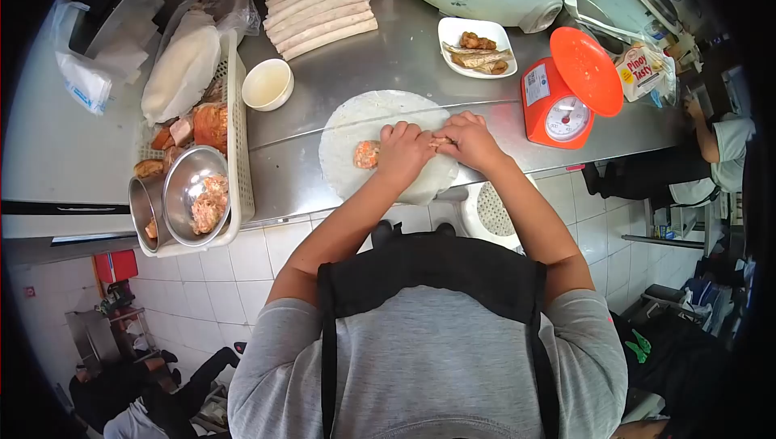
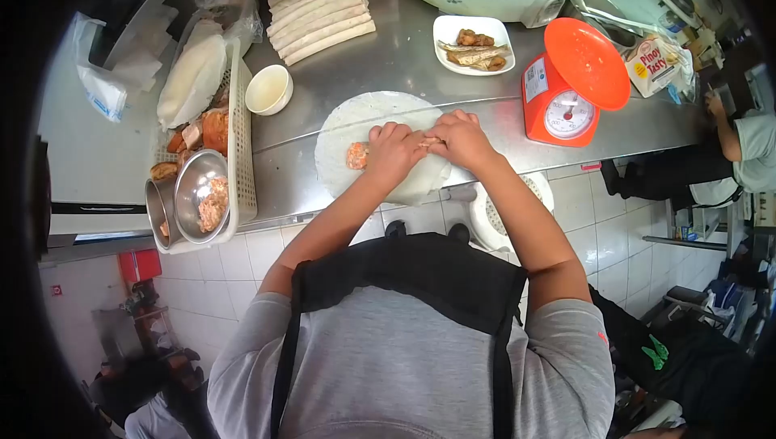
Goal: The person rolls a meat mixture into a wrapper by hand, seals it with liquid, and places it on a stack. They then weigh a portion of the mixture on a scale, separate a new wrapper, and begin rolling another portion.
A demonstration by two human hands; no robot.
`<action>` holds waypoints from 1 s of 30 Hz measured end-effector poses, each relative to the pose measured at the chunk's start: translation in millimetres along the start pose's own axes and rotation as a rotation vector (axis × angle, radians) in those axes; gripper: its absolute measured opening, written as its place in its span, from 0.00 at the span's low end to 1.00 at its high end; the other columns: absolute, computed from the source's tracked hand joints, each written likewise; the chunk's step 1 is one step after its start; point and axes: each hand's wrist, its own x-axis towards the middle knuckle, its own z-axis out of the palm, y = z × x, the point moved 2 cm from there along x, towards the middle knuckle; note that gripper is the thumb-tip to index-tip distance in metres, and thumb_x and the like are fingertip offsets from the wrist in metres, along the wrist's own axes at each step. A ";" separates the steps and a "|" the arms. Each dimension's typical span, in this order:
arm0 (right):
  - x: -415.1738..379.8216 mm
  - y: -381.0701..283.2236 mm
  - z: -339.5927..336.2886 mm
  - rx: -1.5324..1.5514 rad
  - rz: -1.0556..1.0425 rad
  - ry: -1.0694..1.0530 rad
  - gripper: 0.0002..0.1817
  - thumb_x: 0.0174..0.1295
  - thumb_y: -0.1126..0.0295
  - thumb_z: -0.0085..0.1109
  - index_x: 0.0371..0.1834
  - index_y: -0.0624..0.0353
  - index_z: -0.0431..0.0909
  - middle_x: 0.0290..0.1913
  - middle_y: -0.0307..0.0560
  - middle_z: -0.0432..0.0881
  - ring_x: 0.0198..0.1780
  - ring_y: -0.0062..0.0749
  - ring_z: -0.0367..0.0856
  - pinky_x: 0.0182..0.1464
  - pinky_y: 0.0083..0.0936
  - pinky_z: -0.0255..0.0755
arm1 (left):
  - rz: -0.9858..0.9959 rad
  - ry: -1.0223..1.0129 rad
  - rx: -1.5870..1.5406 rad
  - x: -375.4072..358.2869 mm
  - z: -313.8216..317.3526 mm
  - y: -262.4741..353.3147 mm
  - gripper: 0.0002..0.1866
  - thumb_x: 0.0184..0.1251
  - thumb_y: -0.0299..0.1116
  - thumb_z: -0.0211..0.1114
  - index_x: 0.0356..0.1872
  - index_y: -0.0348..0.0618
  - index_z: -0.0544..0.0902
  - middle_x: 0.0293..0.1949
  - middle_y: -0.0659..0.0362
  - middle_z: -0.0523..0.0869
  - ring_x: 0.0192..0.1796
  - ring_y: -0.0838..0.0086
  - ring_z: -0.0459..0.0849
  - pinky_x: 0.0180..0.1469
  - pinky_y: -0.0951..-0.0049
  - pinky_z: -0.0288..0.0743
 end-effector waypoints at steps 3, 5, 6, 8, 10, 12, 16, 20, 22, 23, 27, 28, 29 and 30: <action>-9.4 1.9 -8.2 -0.049 0.008 0.053 0.20 0.41 0.61 0.67 0.40 0.50 0.81 0.39 0.36 0.76 0.46 0.33 0.68 0.50 0.32 0.57 | -0.059 -0.037 -0.037 -9.8 -9.6 -2.2 0.15 0.42 0.38 0.69 0.35 0.50 0.83 0.33 0.65 0.77 0.42 0.72 0.72 0.45 0.66 0.58; -6.6 -14.7 -10.1 -0.068 0.004 0.147 0.17 0.41 0.61 0.67 0.38 0.49 0.82 0.39 0.35 0.76 0.46 0.32 0.68 0.50 0.31 0.58 | -0.121 -0.092 -0.041 -21.5 -24.2 -16.2 0.15 0.42 0.37 0.69 0.36 0.49 0.83 0.34 0.64 0.77 0.43 0.71 0.72 0.46 0.66 0.59; -1.5 -20.5 -5.9 -0.097 -0.041 0.152 0.17 0.41 0.61 0.67 0.38 0.49 0.82 0.38 0.35 0.76 0.46 0.33 0.68 0.50 0.31 0.57 | -0.129 -0.070 -0.080 -25.1 -26.5 -23.6 0.16 0.42 0.37 0.69 0.36 0.48 0.83 0.35 0.63 0.77 0.43 0.69 0.72 0.47 0.65 0.59; 8.1 -34.1 4.8 -0.158 -0.126 0.158 0.18 0.40 0.60 0.67 0.38 0.48 0.82 0.38 0.35 0.76 0.46 0.33 0.68 0.50 0.31 0.57 | -0.145 -0.025 -0.164 -33.1 -24.2 -35.5 0.17 0.42 0.36 0.69 0.38 0.47 0.82 0.36 0.61 0.77 0.44 0.67 0.72 0.49 0.64 0.60; 19.3 -44.3 25.0 -0.155 -0.136 0.106 0.19 0.40 0.59 0.67 0.39 0.47 0.81 0.37 0.36 0.76 0.47 0.33 0.68 0.51 0.31 0.57 | -0.151 -0.055 -0.247 -37.4 -20.1 -44.2 0.19 0.42 0.35 0.70 0.39 0.46 0.82 0.38 0.60 0.77 0.45 0.65 0.72 0.50 0.63 0.61; 29.0 -51.9 33.0 -0.183 -0.129 0.058 0.17 0.43 0.59 0.64 0.38 0.47 0.81 0.35 0.35 0.75 0.46 0.32 0.68 0.50 0.31 0.57 | -0.145 -0.061 -0.276 -38.7 -23.4 -49.1 0.20 0.42 0.34 0.70 0.40 0.45 0.81 0.40 0.59 0.76 0.45 0.63 0.72 0.51 0.62 0.62; 34.7 -65.9 31.5 -0.167 -0.128 0.151 0.15 0.44 0.59 0.63 0.38 0.46 0.81 0.36 0.35 0.75 0.46 0.31 0.68 0.49 0.31 0.57 | -0.152 0.026 -0.199 -42.5 -37.5 -51.4 0.20 0.41 0.34 0.70 0.40 0.44 0.81 0.40 0.59 0.76 0.46 0.63 0.72 0.50 0.62 0.63; 44.5 -75.6 46.8 -0.195 -0.101 -0.058 0.20 0.43 0.58 0.65 0.42 0.44 0.79 0.38 0.36 0.75 0.48 0.32 0.68 0.50 0.31 0.57 | -0.150 -0.021 -0.239 -53.1 -35.8 -64.6 0.20 0.40 0.34 0.71 0.40 0.45 0.81 0.40 0.59 0.76 0.48 0.63 0.71 0.52 0.63 0.61; 46.1 -80.6 45.0 -0.169 -0.082 -0.068 0.18 0.44 0.59 0.64 0.41 0.45 0.79 0.39 0.36 0.75 0.48 0.33 0.68 0.50 0.31 0.57 | -0.135 -0.062 -0.269 -53.0 -39.9 -68.2 0.20 0.41 0.35 0.71 0.40 0.45 0.81 0.41 0.59 0.76 0.48 0.64 0.71 0.52 0.63 0.60; 43.7 -80.7 37.9 -0.124 -0.078 -0.036 0.16 0.45 0.59 0.64 0.39 0.45 0.80 0.39 0.36 0.76 0.48 0.33 0.68 0.50 0.31 0.57 | -0.126 -0.080 -0.285 -52.1 -41.8 -69.0 0.19 0.41 0.35 0.71 0.39 0.46 0.81 0.42 0.60 0.76 0.48 0.64 0.71 0.53 0.63 0.59; 50.5 -90.5 27.7 0.125 -0.079 -0.062 0.11 0.47 0.61 0.63 0.35 0.47 0.80 0.38 0.36 0.76 0.48 0.33 0.69 0.51 0.32 0.57 | -0.111 0.039 -0.246 -54.1 -55.7 -70.1 0.18 0.43 0.36 0.69 0.39 0.46 0.81 0.43 0.61 0.77 0.48 0.65 0.70 0.54 0.62 0.57; 51.9 -88.7 35.6 0.136 -0.086 -0.090 0.12 0.47 0.60 0.63 0.35 0.47 0.80 0.38 0.36 0.76 0.48 0.34 0.69 0.51 0.33 0.57 | -0.088 0.002 -0.251 -55.5 -54.2 -73.3 0.18 0.44 0.37 0.69 0.40 0.46 0.81 0.44 0.61 0.77 0.48 0.64 0.70 0.54 0.61 0.56; 55.0 -83.5 48.0 0.147 -0.094 -0.118 0.13 0.47 0.60 0.64 0.36 0.47 0.80 0.38 0.37 0.76 0.48 0.34 0.69 0.51 0.33 0.57 | -0.065 -0.032 -0.256 -57.4 -52.7 -75.6 0.19 0.44 0.37 0.69 0.41 0.46 0.81 0.45 0.61 0.77 0.48 0.64 0.69 0.54 0.61 0.56; 59.0 -84.7 50.8 0.154 -0.105 -0.145 0.13 0.46 0.60 0.64 0.36 0.48 0.80 0.39 0.38 0.76 0.48 0.34 0.69 0.52 0.34 0.57 | -0.064 -0.036 -0.258 -58.8 -50.8 -78.0 0.19 0.44 0.37 0.69 0.41 0.46 0.81 0.45 0.62 0.76 0.49 0.64 0.69 0.54 0.61 0.56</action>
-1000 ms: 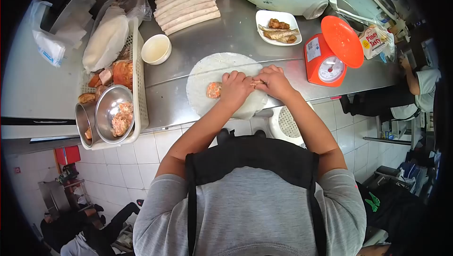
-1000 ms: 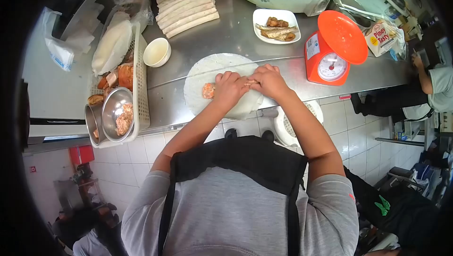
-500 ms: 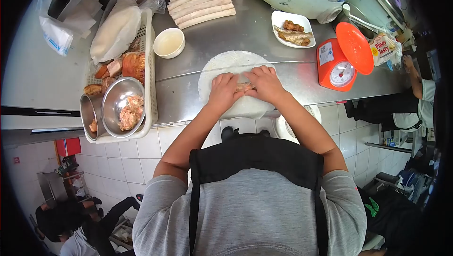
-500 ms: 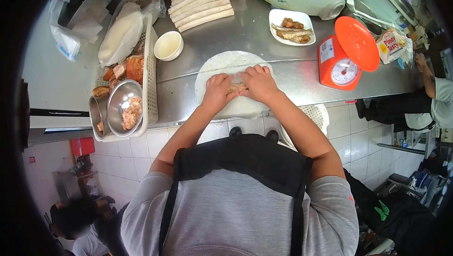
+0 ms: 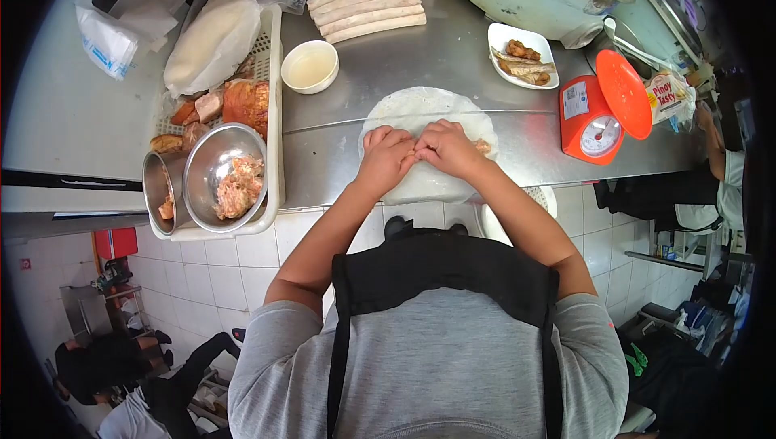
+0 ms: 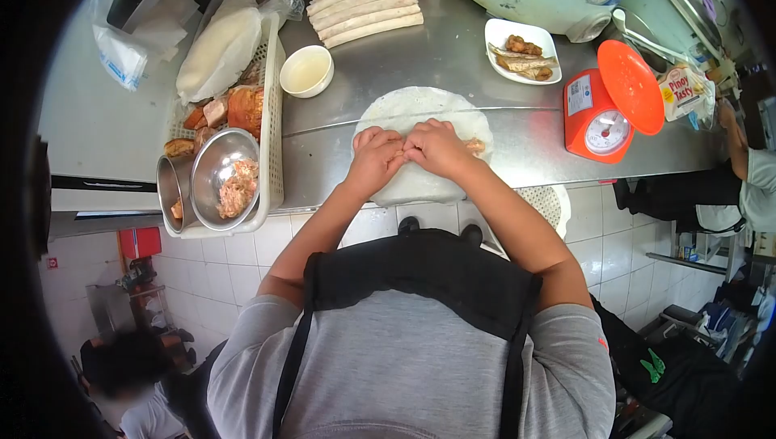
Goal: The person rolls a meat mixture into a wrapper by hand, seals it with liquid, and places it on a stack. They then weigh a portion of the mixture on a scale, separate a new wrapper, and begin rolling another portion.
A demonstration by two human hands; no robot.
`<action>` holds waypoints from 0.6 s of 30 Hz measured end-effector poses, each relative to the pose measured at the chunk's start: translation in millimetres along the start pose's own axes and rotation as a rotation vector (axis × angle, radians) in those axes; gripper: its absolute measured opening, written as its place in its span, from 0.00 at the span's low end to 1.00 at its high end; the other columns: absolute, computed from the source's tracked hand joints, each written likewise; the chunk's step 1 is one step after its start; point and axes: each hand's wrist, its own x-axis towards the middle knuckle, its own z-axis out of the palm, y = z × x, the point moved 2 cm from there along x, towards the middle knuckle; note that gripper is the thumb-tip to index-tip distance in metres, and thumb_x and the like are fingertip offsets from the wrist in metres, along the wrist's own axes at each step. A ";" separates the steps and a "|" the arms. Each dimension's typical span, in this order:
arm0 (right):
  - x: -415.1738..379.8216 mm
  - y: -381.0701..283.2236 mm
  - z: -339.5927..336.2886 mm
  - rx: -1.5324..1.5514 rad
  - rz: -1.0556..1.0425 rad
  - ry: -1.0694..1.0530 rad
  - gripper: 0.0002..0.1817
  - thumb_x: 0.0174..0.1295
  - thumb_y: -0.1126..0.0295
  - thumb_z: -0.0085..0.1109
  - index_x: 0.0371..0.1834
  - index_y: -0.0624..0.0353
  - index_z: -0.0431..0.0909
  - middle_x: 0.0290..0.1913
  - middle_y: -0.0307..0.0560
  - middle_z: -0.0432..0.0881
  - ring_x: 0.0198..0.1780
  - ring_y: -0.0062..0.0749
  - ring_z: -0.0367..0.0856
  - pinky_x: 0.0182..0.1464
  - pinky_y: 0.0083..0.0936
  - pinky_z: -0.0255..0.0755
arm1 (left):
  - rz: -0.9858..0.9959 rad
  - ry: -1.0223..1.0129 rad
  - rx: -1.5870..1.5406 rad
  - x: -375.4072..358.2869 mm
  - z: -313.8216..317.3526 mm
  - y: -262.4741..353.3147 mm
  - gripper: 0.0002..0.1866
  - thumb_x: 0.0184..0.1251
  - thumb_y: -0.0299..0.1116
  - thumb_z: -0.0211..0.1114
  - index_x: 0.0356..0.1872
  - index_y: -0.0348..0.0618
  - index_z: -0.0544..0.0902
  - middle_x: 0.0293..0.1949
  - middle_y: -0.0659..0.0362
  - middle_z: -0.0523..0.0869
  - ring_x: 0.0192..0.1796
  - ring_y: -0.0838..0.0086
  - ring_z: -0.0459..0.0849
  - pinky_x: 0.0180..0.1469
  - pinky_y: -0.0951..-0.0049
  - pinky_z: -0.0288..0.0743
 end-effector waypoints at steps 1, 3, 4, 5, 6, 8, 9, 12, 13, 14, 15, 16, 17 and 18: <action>1.5 1.2 -0.4 0.012 0.010 -0.011 0.13 0.47 0.60 0.64 0.37 0.48 0.80 0.39 0.38 0.76 0.48 0.35 0.69 0.51 0.33 0.57 | 0.000 -0.004 -0.001 -0.9 1.4 -2.7 0.19 0.45 0.37 0.69 0.41 0.46 0.81 0.45 0.62 0.76 0.50 0.64 0.68 0.54 0.62 0.56; 0.2 0.1 0.0 0.046 0.036 -0.036 0.13 0.47 0.61 0.63 0.37 0.47 0.80 0.39 0.37 0.76 0.47 0.35 0.70 0.51 0.33 0.58 | -0.029 0.008 0.007 -5.0 -0.2 -3.8 0.19 0.45 0.37 0.69 0.41 0.46 0.81 0.44 0.63 0.76 0.50 0.65 0.68 0.54 0.62 0.56; 0.1 -2.9 0.6 0.031 0.032 0.051 0.11 0.48 0.62 0.62 0.36 0.48 0.80 0.39 0.37 0.76 0.47 0.35 0.70 0.51 0.33 0.58 | -0.054 0.032 0.017 -4.2 -3.3 -3.2 0.19 0.44 0.37 0.69 0.41 0.47 0.81 0.44 0.63 0.76 0.50 0.65 0.67 0.53 0.62 0.56; -0.7 -7.3 1.8 0.013 0.027 0.139 0.10 0.48 0.63 0.62 0.35 0.48 0.80 0.38 0.36 0.76 0.47 0.34 0.70 0.51 0.33 0.58 | -0.078 0.057 0.027 -2.2 -6.3 -2.6 0.19 0.44 0.37 0.69 0.41 0.48 0.81 0.44 0.64 0.76 0.50 0.65 0.67 0.53 0.63 0.56; -1.3 -10.2 2.4 -0.002 0.023 0.226 0.08 0.49 0.64 0.61 0.33 0.49 0.81 0.38 0.36 0.76 0.47 0.34 0.70 0.51 0.32 0.57 | -0.084 0.037 0.015 -1.4 -7.9 -2.5 0.20 0.43 0.37 0.69 0.41 0.48 0.81 0.44 0.64 0.76 0.50 0.65 0.67 0.53 0.63 0.56; 1.2 -12.5 7.6 -0.079 0.020 0.145 0.10 0.48 0.63 0.63 0.33 0.49 0.81 0.38 0.36 0.76 0.47 0.34 0.70 0.51 0.32 0.57 | -0.100 -0.011 -0.006 -3.7 -11.2 -4.6 0.21 0.41 0.37 0.70 0.42 0.49 0.81 0.43 0.64 0.76 0.50 0.65 0.67 0.53 0.63 0.55; 2.6 -13.0 9.1 -0.120 0.015 0.102 0.10 0.47 0.62 0.63 0.33 0.49 0.80 0.39 0.36 0.76 0.47 0.34 0.70 0.52 0.32 0.57 | -0.095 -0.028 0.005 -6.1 -10.2 -7.9 0.22 0.41 0.37 0.70 0.43 0.49 0.81 0.44 0.63 0.76 0.50 0.65 0.67 0.53 0.63 0.55; 4.3 -13.8 10.5 -0.146 0.005 0.055 0.11 0.46 0.62 0.63 0.33 0.50 0.81 0.39 0.36 0.76 0.47 0.33 0.70 0.51 0.32 0.57 | -0.097 -0.063 0.015 -12.0 -10.9 -13.6 0.23 0.41 0.36 0.70 0.44 0.50 0.80 0.44 0.63 0.75 0.49 0.64 0.67 0.53 0.63 0.55; 3.2 -14.2 8.4 -0.091 -0.011 0.114 0.10 0.46 0.62 0.63 0.32 0.50 0.80 0.38 0.36 0.76 0.47 0.33 0.70 0.51 0.32 0.57 | -0.108 -0.062 0.003 -11.4 -14.9 -11.7 0.21 0.42 0.35 0.69 0.43 0.50 0.81 0.44 0.64 0.76 0.49 0.65 0.67 0.53 0.63 0.55; 1.6 -14.5 5.8 -0.035 -0.026 0.174 0.09 0.46 0.62 0.63 0.31 0.50 0.80 0.37 0.35 0.76 0.47 0.33 0.70 0.51 0.32 0.57 | -0.117 -0.062 -0.008 -10.4 -19.8 -9.6 0.20 0.43 0.35 0.69 0.42 0.50 0.81 0.43 0.64 0.76 0.48 0.65 0.67 0.53 0.63 0.55; 1.6 -14.0 2.0 0.021 -0.044 0.235 0.08 0.46 0.63 0.63 0.30 0.50 0.80 0.37 0.35 0.76 0.46 0.32 0.70 0.50 0.31 0.57 | -0.113 -0.011 -0.016 -10.3 -24.2 -6.5 0.19 0.43 0.34 0.69 0.42 0.50 0.81 0.44 0.65 0.76 0.48 0.66 0.67 0.53 0.63 0.55; 2.5 -12.6 -0.4 0.020 -0.036 0.182 0.09 0.46 0.63 0.63 0.31 0.50 0.80 0.38 0.35 0.76 0.46 0.33 0.70 0.51 0.32 0.57 | -0.109 0.041 -0.024 -11.4 -27.0 -1.9 0.18 0.43 0.34 0.69 0.41 0.50 0.82 0.44 0.65 0.76 0.48 0.66 0.67 0.53 0.63 0.55; 2.4 -11.6 -1.5 0.023 -0.026 0.126 0.10 0.46 0.63 0.63 0.32 0.50 0.79 0.38 0.36 0.76 0.47 0.33 0.70 0.51 0.32 0.57 | -0.109 0.090 -0.034 -12.8 -27.9 1.0 0.18 0.43 0.34 0.69 0.41 0.51 0.82 0.44 0.66 0.76 0.48 0.66 0.67 0.53 0.63 0.55; 1.8 -11.6 0.7 0.029 -0.013 0.069 0.10 0.46 0.63 0.63 0.32 0.50 0.79 0.39 0.37 0.76 0.47 0.34 0.70 0.51 0.32 0.56 | -0.095 0.081 -0.013 -14.0 -22.7 0.2 0.19 0.43 0.34 0.69 0.41 0.51 0.82 0.44 0.66 0.76 0.48 0.66 0.67 0.53 0.63 0.55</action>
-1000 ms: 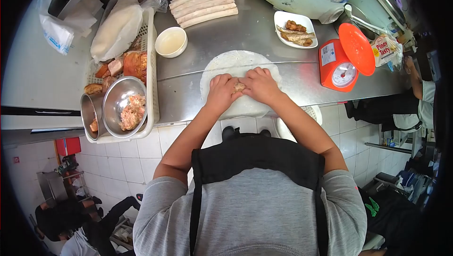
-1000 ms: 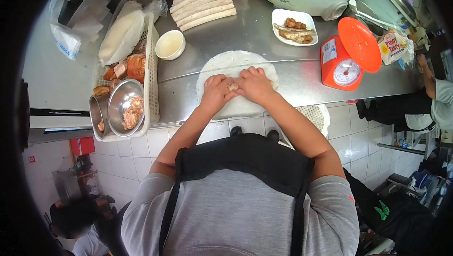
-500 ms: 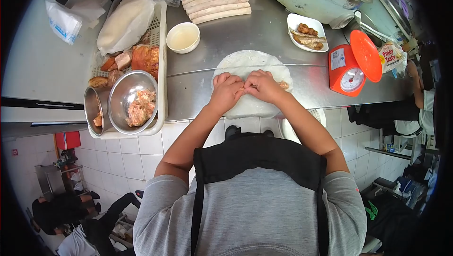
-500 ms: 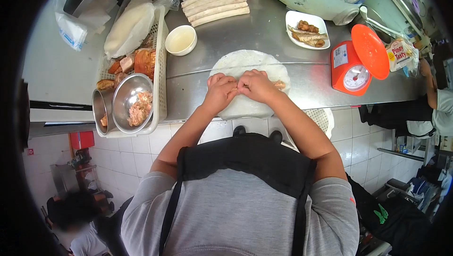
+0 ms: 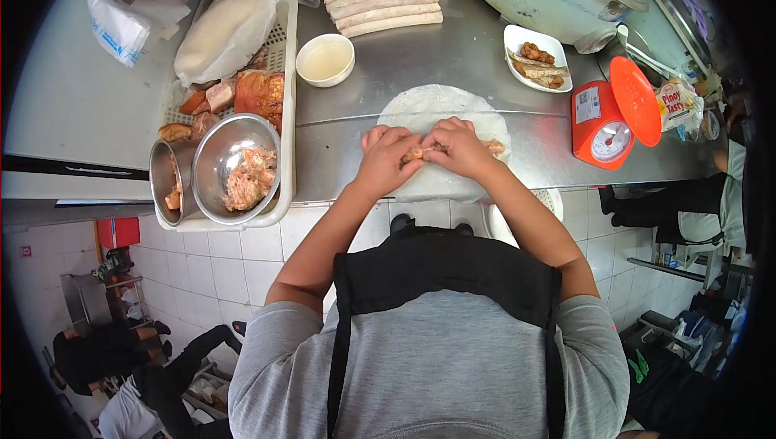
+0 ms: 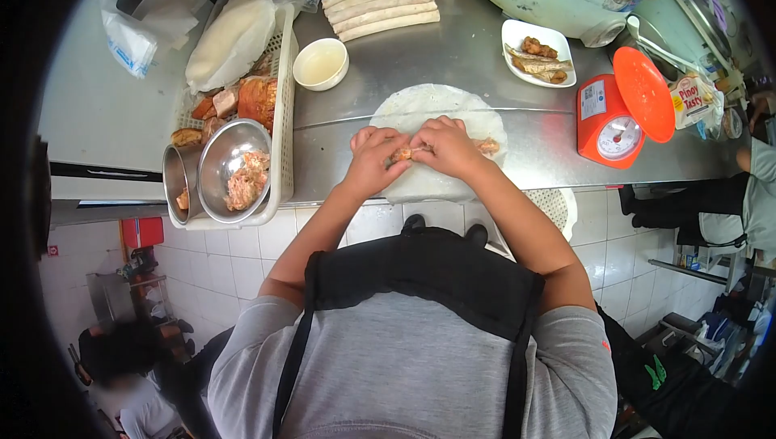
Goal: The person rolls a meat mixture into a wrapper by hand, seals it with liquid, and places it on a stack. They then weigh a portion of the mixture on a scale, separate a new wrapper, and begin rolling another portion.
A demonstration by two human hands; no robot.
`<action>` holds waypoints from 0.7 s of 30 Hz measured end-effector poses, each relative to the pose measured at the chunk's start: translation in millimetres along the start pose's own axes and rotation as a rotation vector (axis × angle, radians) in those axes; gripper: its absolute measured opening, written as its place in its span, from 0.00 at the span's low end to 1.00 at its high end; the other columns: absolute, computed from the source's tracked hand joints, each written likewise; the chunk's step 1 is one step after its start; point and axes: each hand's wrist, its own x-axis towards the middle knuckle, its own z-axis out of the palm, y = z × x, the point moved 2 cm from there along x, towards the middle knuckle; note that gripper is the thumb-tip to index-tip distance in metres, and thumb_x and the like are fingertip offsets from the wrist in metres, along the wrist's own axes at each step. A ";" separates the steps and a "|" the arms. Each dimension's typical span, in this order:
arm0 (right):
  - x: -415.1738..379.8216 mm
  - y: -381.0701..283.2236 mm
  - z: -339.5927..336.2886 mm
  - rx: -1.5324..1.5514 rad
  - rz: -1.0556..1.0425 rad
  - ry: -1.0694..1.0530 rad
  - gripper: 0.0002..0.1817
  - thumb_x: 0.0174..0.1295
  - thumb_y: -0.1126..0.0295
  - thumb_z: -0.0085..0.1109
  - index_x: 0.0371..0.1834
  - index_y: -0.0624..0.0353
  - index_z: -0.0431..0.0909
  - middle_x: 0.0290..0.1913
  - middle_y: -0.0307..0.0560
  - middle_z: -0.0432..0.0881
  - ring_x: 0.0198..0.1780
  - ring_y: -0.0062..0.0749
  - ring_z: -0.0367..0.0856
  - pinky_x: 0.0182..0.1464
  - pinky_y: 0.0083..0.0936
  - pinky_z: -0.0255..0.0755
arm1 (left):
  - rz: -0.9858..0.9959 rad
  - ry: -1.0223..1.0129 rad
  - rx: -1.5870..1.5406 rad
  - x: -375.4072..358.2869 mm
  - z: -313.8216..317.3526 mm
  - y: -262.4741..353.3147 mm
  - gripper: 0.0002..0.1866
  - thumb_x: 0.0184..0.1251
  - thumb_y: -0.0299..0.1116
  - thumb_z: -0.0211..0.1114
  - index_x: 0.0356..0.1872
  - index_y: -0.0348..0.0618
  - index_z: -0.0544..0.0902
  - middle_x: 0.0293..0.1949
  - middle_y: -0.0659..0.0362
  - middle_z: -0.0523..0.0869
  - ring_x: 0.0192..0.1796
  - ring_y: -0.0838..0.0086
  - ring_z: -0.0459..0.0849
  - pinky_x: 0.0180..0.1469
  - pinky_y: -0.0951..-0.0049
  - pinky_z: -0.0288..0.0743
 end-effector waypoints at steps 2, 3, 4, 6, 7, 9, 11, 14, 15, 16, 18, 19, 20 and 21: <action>1.8 3.2 10.6 -0.050 0.013 -0.036 0.12 0.44 0.62 0.65 0.32 0.50 0.79 0.40 0.37 0.76 0.47 0.34 0.70 0.52 0.33 0.56 | 0.027 -0.014 0.038 -4.0 14.3 -5.0 0.20 0.43 0.34 0.69 0.43 0.50 0.81 0.45 0.65 0.76 0.49 0.66 0.66 0.53 0.62 0.54; 4.5 2.3 11.1 -0.081 0.015 -0.052 0.13 0.44 0.61 0.65 0.33 0.50 0.78 0.40 0.38 0.76 0.47 0.34 0.70 0.52 0.33 0.56 | 0.019 -0.016 0.049 -4.5 14.8 -6.8 0.20 0.43 0.34 0.69 0.43 0.50 0.81 0.45 0.65 0.76 0.49 0.65 0.66 0.53 0.62 0.54; 4.7 1.1 9.3 -0.079 0.010 -0.015 0.12 0.44 0.61 0.65 0.32 0.50 0.79 0.39 0.37 0.76 0.47 0.34 0.70 0.52 0.33 0.56 | 0.012 -0.019 0.062 -5.7 14.3 -8.8 0.20 0.44 0.35 0.69 0.43 0.50 0.81 0.45 0.65 0.77 0.49 0.65 0.66 0.54 0.62 0.54; 4.4 -2.7 3.9 -0.078 0.001 0.062 0.10 0.45 0.62 0.63 0.32 0.50 0.79 0.38 0.36 0.76 0.46 0.33 0.70 0.51 0.32 0.56 | -0.011 0.004 0.077 -5.4 11.0 -8.5 0.19 0.45 0.35 0.68 0.43 0.50 0.81 0.44 0.65 0.77 0.49 0.65 0.67 0.54 0.62 0.54; 5.0 -4.5 4.2 -0.126 -0.028 0.067 0.11 0.45 0.62 0.63 0.32 0.50 0.80 0.37 0.36 0.76 0.46 0.33 0.70 0.51 0.32 0.56 | -0.026 0.029 0.080 -4.3 7.7 -5.7 0.18 0.45 0.35 0.68 0.43 0.50 0.81 0.44 0.66 0.77 0.49 0.65 0.67 0.54 0.62 0.54; 5.7 -8.9 8.3 -0.218 -0.079 0.076 0.11 0.45 0.61 0.64 0.33 0.49 0.80 0.36 0.36 0.76 0.46 0.33 0.70 0.51 0.32 0.56 | -0.044 0.029 0.082 -3.8 6.1 -5.3 0.18 0.46 0.35 0.68 0.43 0.50 0.81 0.43 0.66 0.77 0.49 0.65 0.67 0.54 0.62 0.54; 9.2 -3.4 18.0 -0.210 -0.060 0.029 0.13 0.45 0.61 0.64 0.36 0.48 0.80 0.37 0.37 0.76 0.46 0.33 0.70 0.51 0.32 0.56 | -0.047 -0.022 0.077 -4.3 8.1 -9.4 0.20 0.45 0.36 0.68 0.44 0.49 0.81 0.43 0.65 0.77 0.49 0.65 0.67 0.54 0.62 0.54; 11.9 -3.1 14.5 -0.215 -0.052 -0.019 0.13 0.46 0.60 0.64 0.36 0.47 0.80 0.38 0.37 0.76 0.45 0.32 0.70 0.50 0.32 0.56 | -0.034 -0.081 0.093 -7.2 8.1 -18.2 0.22 0.45 0.37 0.68 0.45 0.50 0.80 0.45 0.64 0.76 0.49 0.64 0.66 0.54 0.62 0.54; 13.0 -5.0 11.3 -0.219 -0.053 -0.029 0.12 0.46 0.60 0.64 0.35 0.47 0.80 0.38 0.37 0.76 0.45 0.32 0.70 0.50 0.32 0.56 | -0.046 -0.059 0.070 -7.8 4.2 -17.2 0.21 0.45 0.37 0.69 0.44 0.50 0.80 0.44 0.64 0.76 0.49 0.64 0.66 0.54 0.62 0.54; 13.1 -7.5 8.0 -0.171 -0.063 0.039 0.10 0.47 0.61 0.63 0.33 0.47 0.80 0.37 0.35 0.77 0.44 0.31 0.71 0.49 0.32 0.57 | -0.056 -0.037 0.047 -8.3 0.2 -15.9 0.20 0.44 0.36 0.69 0.43 0.51 0.81 0.44 0.64 0.76 0.49 0.64 0.66 0.54 0.63 0.54; 11.6 -11.3 3.1 -0.076 -0.081 0.171 0.07 0.48 0.62 0.62 0.30 0.47 0.81 0.35 0.33 0.77 0.43 0.30 0.71 0.49 0.31 0.57 | -0.070 -0.012 0.021 -4.6 -5.6 -13.4 0.19 0.44 0.36 0.69 0.42 0.52 0.82 0.44 0.65 0.76 0.49 0.64 0.67 0.53 0.63 0.54; 13.6 -10.8 5.1 -0.093 -0.078 0.110 0.07 0.48 0.62 0.62 0.30 0.47 0.81 0.36 0.34 0.77 0.43 0.30 0.71 0.49 0.31 0.57 | -0.077 -0.015 0.018 -4.4 -7.9 -11.7 0.18 0.44 0.36 0.69 0.42 0.52 0.82 0.44 0.65 0.76 0.49 0.64 0.67 0.53 0.63 0.55; 16.3 -10.0 8.2 -0.108 -0.073 0.048 0.07 0.48 0.62 0.62 0.30 0.47 0.81 0.36 0.34 0.77 0.44 0.31 0.71 0.49 0.31 0.57 | -0.085 -0.021 0.015 -6.3 -8.8 -11.0 0.18 0.44 0.36 0.69 0.41 0.52 0.82 0.44 0.65 0.76 0.48 0.64 0.67 0.53 0.63 0.55; 17.0 -10.0 12.0 -0.122 -0.069 -0.014 0.08 0.48 0.61 0.62 0.31 0.47 0.80 0.36 0.35 0.77 0.44 0.31 0.70 0.49 0.31 0.57 | -0.081 -0.022 0.036 -10.5 -5.1 -13.5 0.18 0.44 0.36 0.69 0.41 0.53 0.82 0.44 0.64 0.75 0.49 0.64 0.67 0.53 0.63 0.55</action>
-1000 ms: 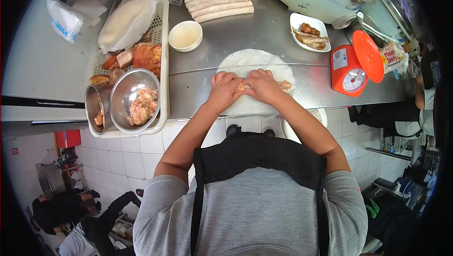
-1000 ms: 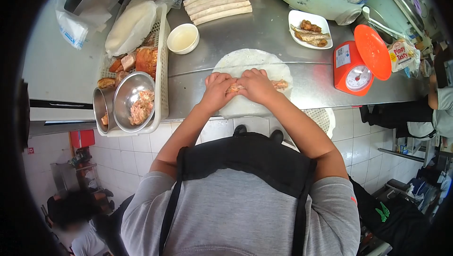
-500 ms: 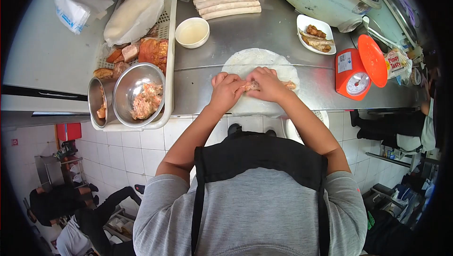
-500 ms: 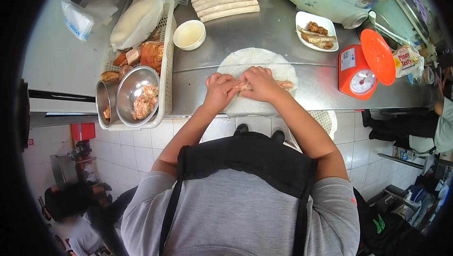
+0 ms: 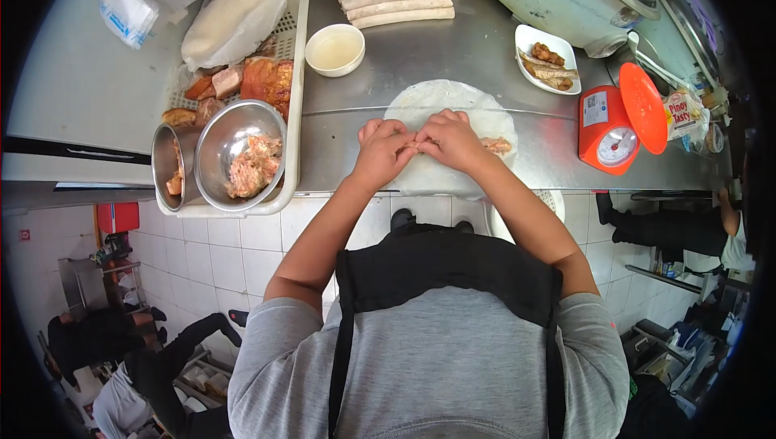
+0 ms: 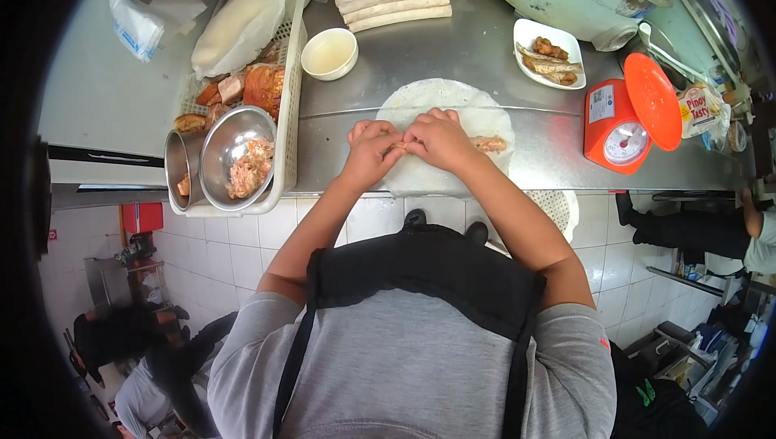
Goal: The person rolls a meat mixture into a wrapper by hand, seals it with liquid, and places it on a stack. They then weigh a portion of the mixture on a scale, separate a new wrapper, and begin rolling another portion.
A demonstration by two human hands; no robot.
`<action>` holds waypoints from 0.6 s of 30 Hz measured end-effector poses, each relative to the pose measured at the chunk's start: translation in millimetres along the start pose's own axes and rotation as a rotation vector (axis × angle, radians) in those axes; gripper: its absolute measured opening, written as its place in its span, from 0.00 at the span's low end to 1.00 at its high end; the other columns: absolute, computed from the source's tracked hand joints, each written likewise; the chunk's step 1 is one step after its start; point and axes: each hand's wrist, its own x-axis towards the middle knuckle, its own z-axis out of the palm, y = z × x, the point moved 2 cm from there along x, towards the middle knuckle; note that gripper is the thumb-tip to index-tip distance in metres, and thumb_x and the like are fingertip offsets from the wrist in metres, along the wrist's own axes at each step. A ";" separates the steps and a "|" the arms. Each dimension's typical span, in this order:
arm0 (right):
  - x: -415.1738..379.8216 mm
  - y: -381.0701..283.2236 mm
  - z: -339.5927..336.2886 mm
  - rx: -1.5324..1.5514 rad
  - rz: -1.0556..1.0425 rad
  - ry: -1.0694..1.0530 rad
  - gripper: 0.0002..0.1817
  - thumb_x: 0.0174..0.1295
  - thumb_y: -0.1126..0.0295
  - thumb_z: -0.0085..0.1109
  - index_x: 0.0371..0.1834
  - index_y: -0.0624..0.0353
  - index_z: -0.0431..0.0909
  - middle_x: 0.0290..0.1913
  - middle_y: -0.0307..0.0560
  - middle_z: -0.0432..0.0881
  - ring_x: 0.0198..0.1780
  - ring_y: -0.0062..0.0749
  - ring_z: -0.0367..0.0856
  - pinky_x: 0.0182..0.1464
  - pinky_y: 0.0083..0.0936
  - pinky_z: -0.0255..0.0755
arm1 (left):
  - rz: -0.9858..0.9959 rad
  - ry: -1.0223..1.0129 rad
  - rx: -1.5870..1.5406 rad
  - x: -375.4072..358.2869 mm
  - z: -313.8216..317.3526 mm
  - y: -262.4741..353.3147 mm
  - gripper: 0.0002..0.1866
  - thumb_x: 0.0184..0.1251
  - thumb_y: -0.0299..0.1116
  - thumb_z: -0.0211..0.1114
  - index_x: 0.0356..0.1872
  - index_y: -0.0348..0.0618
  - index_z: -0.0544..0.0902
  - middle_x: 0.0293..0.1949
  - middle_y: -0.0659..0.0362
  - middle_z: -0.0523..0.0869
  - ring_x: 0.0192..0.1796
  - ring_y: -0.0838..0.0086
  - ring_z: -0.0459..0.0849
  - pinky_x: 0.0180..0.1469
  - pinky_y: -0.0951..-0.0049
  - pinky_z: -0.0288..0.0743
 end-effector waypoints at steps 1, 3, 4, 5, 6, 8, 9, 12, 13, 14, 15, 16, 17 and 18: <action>0.2 0.4 3.1 0.009 0.009 -0.009 0.08 0.48 0.61 0.62 0.31 0.47 0.81 0.36 0.35 0.77 0.44 0.31 0.70 0.49 0.31 0.57 | 0.006 0.005 0.022 -2.0 5.9 -4.4 0.18 0.44 0.36 0.69 0.41 0.53 0.82 0.44 0.64 0.75 0.49 0.64 0.66 0.53 0.63 0.55; 2.6 1.1 8.7 0.023 0.023 -0.021 0.08 0.48 0.61 0.62 0.31 0.47 0.81 0.36 0.34 0.77 0.44 0.31 0.70 0.48 0.31 0.57 | -0.006 0.008 0.045 -1.4 6.9 -7.7 0.18 0.44 0.36 0.69 0.41 0.54 0.82 0.44 0.64 0.74 0.49 0.64 0.66 0.53 0.63 0.55; 2.9 0.5 8.9 0.022 0.020 0.046 0.08 0.48 0.61 0.62 0.31 0.47 0.81 0.36 0.34 0.77 0.44 0.31 0.70 0.48 0.31 0.57 | -0.027 0.001 0.043 -1.4 4.4 -6.8 0.18 0.44 0.36 0.69 0.41 0.55 0.82 0.44 0.64 0.74 0.49 0.64 0.66 0.53 0.63 0.55; 2.6 -0.2 9.0 0.022 0.017 0.111 0.08 0.48 0.61 0.62 0.31 0.47 0.81 0.36 0.35 0.77 0.44 0.31 0.70 0.48 0.31 0.57 | -0.049 -0.006 0.039 -1.4 2.2 -5.6 0.17 0.44 0.36 0.69 0.41 0.55 0.83 0.44 0.64 0.73 0.49 0.64 0.66 0.53 0.63 0.55; 3.0 -2.3 7.3 0.022 0.013 0.176 0.08 0.48 0.60 0.62 0.31 0.47 0.81 0.36 0.35 0.77 0.44 0.31 0.70 0.48 0.31 0.57 | -0.056 -0.007 0.031 -0.4 0.9 -4.6 0.17 0.44 0.35 0.69 0.41 0.56 0.83 0.44 0.64 0.73 0.50 0.65 0.66 0.53 0.63 0.55; 4.4 -8.2 9.1 -0.051 0.004 0.073 0.10 0.47 0.60 0.63 0.32 0.47 0.81 0.36 0.35 0.77 0.45 0.32 0.70 0.49 0.31 0.56 | -0.070 -0.015 0.015 0.9 -1.0 -4.7 0.17 0.44 0.34 0.69 0.41 0.56 0.83 0.43 0.64 0.73 0.50 0.65 0.65 0.53 0.64 0.54; 5.2 -10.2 9.2 -0.090 0.000 0.022 0.11 0.46 0.59 0.64 0.32 0.47 0.81 0.36 0.35 0.77 0.45 0.32 0.70 0.50 0.31 0.56 | -0.060 -0.019 0.026 0.7 -0.1 -6.3 0.17 0.44 0.34 0.69 0.41 0.56 0.83 0.44 0.64 0.73 0.50 0.65 0.65 0.53 0.64 0.54; 7.4 -7.3 10.8 -0.096 -0.008 -0.025 0.12 0.46 0.58 0.64 0.33 0.47 0.80 0.37 0.36 0.77 0.46 0.32 0.70 0.51 0.31 0.55 | -0.045 -0.037 0.043 -0.6 -0.1 -11.4 0.18 0.43 0.35 0.69 0.41 0.55 0.83 0.45 0.63 0.72 0.51 0.65 0.64 0.53 0.64 0.54; 6.2 -7.2 9.6 -0.061 -0.023 0.038 0.11 0.45 0.58 0.64 0.32 0.46 0.80 0.36 0.35 0.77 0.45 0.32 0.70 0.51 0.31 0.55 | -0.048 -0.050 0.037 -0.7 -2.5 -11.9 0.18 0.43 0.35 0.69 0.41 0.55 0.83 0.45 0.63 0.72 0.51 0.64 0.64 0.53 0.64 0.54; 4.9 -6.6 7.7 -0.027 -0.038 0.102 0.11 0.45 0.58 0.64 0.32 0.46 0.80 0.36 0.34 0.77 0.45 0.32 0.70 0.51 0.31 0.55 | -0.049 -0.062 0.031 -0.3 -5.3 -12.2 0.18 0.43 0.35 0.70 0.41 0.55 0.83 0.45 0.62 0.72 0.51 0.64 0.64 0.53 0.64 0.54; 5.4 -8.0 3.8 0.006 -0.054 0.168 0.11 0.45 0.59 0.65 0.31 0.46 0.80 0.35 0.34 0.77 0.45 0.32 0.70 0.51 0.31 0.55 | -0.065 -0.064 0.012 0.4 -11.3 -11.2 0.18 0.43 0.35 0.70 0.41 0.55 0.83 0.45 0.62 0.72 0.51 0.64 0.64 0.53 0.64 0.54; 6.6 -9.2 1.5 0.013 -0.067 0.136 0.11 0.45 0.59 0.65 0.31 0.46 0.80 0.35 0.34 0.77 0.45 0.32 0.70 0.51 0.32 0.55 | -0.081 -0.066 -0.008 0.8 -18.1 -9.2 0.18 0.43 0.36 0.70 0.41 0.55 0.83 0.45 0.62 0.72 0.51 0.64 0.64 0.53 0.64 0.54; 6.7 -11.1 -0.6 0.022 -0.078 0.103 0.11 0.45 0.59 0.65 0.31 0.46 0.80 0.36 0.35 0.76 0.46 0.32 0.70 0.51 0.32 0.55 | -0.099 -0.071 -0.029 0.2 -21.2 -8.3 0.18 0.43 0.36 0.70 0.41 0.55 0.83 0.45 0.62 0.72 0.51 0.64 0.64 0.53 0.64 0.54; 6.2 -14.2 -0.3 0.034 -0.087 0.069 0.11 0.45 0.59 0.65 0.32 0.47 0.79 0.36 0.35 0.76 0.46 0.33 0.70 0.51 0.32 0.55 | -0.081 -0.068 -0.006 -0.7 -20.1 -9.2 0.18 0.43 0.36 0.70 0.41 0.55 0.83 0.45 0.62 0.72 0.51 0.64 0.64 0.53 0.64 0.54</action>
